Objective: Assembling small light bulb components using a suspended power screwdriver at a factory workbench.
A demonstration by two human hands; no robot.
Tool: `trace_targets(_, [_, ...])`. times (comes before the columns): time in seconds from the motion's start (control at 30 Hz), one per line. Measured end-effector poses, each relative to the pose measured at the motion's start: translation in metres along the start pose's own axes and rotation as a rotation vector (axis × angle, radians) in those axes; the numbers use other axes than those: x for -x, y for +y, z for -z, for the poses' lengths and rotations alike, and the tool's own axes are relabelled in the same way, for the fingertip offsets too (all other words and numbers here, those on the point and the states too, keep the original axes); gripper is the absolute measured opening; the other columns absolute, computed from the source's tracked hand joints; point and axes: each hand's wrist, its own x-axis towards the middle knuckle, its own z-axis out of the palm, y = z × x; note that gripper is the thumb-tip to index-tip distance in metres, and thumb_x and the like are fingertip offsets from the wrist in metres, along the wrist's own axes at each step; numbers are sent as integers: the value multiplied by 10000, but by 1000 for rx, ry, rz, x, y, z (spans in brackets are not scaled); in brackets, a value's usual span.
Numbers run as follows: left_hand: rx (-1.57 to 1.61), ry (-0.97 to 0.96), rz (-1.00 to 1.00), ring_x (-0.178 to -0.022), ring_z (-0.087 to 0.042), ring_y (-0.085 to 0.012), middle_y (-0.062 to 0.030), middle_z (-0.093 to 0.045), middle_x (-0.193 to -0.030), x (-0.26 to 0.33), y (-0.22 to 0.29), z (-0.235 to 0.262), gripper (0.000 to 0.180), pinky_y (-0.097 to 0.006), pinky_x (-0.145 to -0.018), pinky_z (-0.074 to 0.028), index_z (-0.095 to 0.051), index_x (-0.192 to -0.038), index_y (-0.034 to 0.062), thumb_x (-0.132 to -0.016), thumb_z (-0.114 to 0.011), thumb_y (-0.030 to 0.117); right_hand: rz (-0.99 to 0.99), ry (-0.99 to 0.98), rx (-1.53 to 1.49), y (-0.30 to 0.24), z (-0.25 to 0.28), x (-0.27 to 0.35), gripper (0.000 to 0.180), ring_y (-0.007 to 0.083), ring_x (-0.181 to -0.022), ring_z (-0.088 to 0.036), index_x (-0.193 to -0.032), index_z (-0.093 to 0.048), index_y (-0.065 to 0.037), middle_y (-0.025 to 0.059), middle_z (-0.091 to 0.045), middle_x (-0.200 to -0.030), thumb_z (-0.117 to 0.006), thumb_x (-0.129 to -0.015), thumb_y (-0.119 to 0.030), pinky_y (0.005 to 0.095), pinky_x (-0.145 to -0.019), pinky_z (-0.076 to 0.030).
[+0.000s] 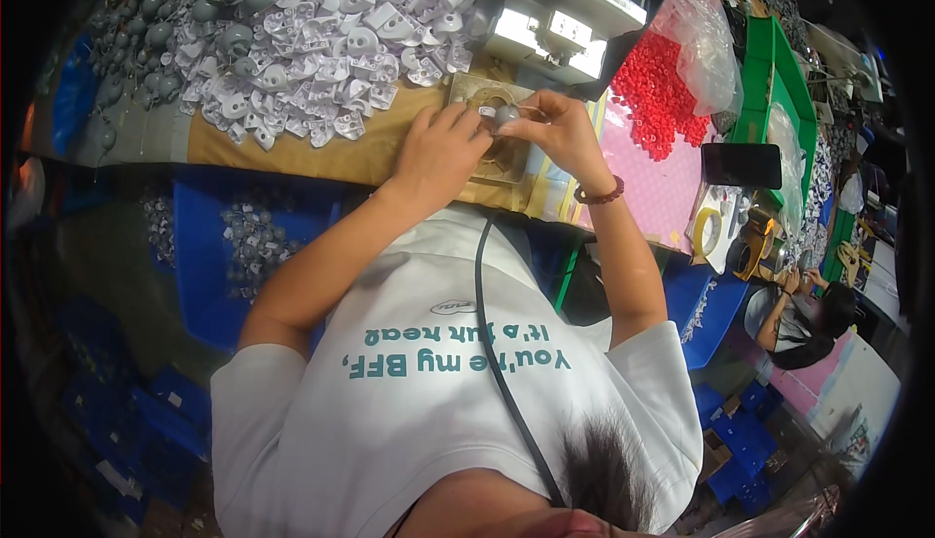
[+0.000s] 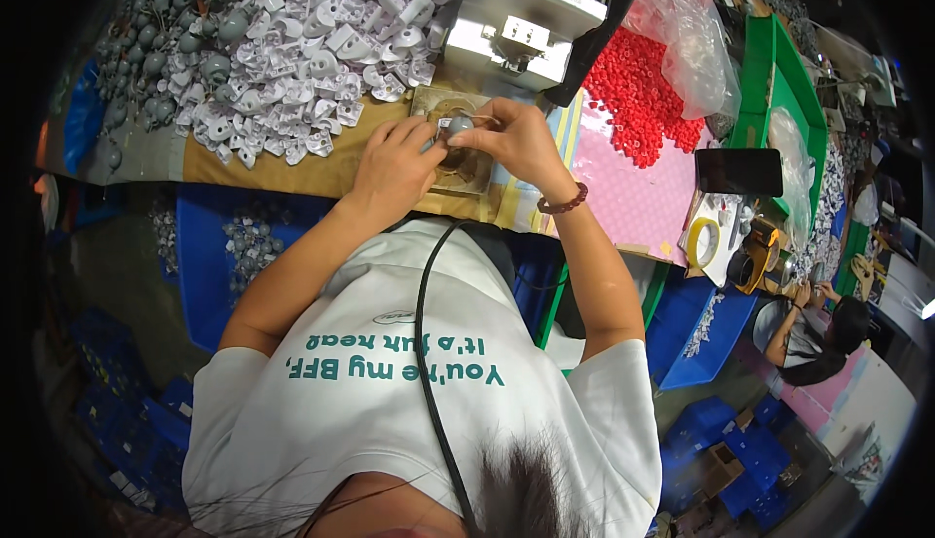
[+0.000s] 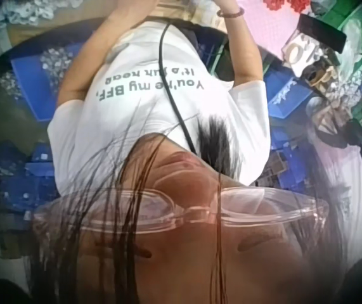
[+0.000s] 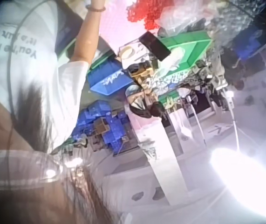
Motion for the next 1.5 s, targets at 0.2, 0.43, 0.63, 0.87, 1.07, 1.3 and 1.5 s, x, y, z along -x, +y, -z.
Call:
trace_targets(0.2, [48,49,-9,-1115,-554,-278,-93,-599,-1068,-1,-2,0,270,-408,-912,-445,-629,-974,61,-712,-691,82,171,143,507,-13,-13,-6,431,304,-648,-655,-795,-628,2,142,-661,-710,-834,-722,-369,375,-562,-493])
trace_targets(0.43, [136,93,196,-1061,-562,-289,-87,-594,-1034,-14,5,2,329,-410,-869,-460,-606,-1042,79,-733,-713,103,211,316,475,4,-31,-3,452,293,-558,-634,-1002,-602,-40,78,-639,-637,-804,-764,-367,381,-530,-495])
trace_targets(0.63, [96,156,162,-981,-562,-287,-77,-577,-969,-26,3,-3,332,-413,-841,-465,-602,-1050,89,-742,-724,120,324,263,93,6,-20,-1,456,186,-666,-618,-1156,-574,-13,86,-634,-802,-797,-798,-188,317,-599,-484])
trace_targets(0.87, [99,168,168,-975,-556,-258,-46,-576,-954,-26,2,-12,262,-393,-775,-493,-593,-991,109,-749,-691,135,210,817,21,34,74,-58,380,167,-923,-570,-1263,-531,38,108,-598,-1118,-616,-927,-116,309,-818,-464])
trace_targets(1.07, [108,188,163,-971,-562,-249,-45,-575,-954,-27,-2,-12,256,-377,-734,-515,-595,-986,113,-749,-689,131,312,981,-169,26,80,-52,402,130,-829,-613,-1182,-533,37,91,-642,-1007,-736,-864,-102,255,-729,-502])
trace_targets(1.3, [156,172,166,-932,-560,-299,-85,-578,-936,-25,-3,-10,357,-411,-750,-509,-620,-1073,91,-735,-730,118,780,706,-381,-102,57,-35,546,177,-636,-647,-1275,-373,62,91,-652,-757,-664,-813,69,320,-720,-552])
trace_targets(1.5, [134,137,203,-1000,-561,-271,-64,-593,-982,-26,-1,-11,283,-393,-761,-520,-628,-1015,110,-743,-696,149,741,602,-334,-97,51,-75,182,150,-596,-637,-991,-596,36,84,-666,-695,-695,-842,6,258,-613,-500])
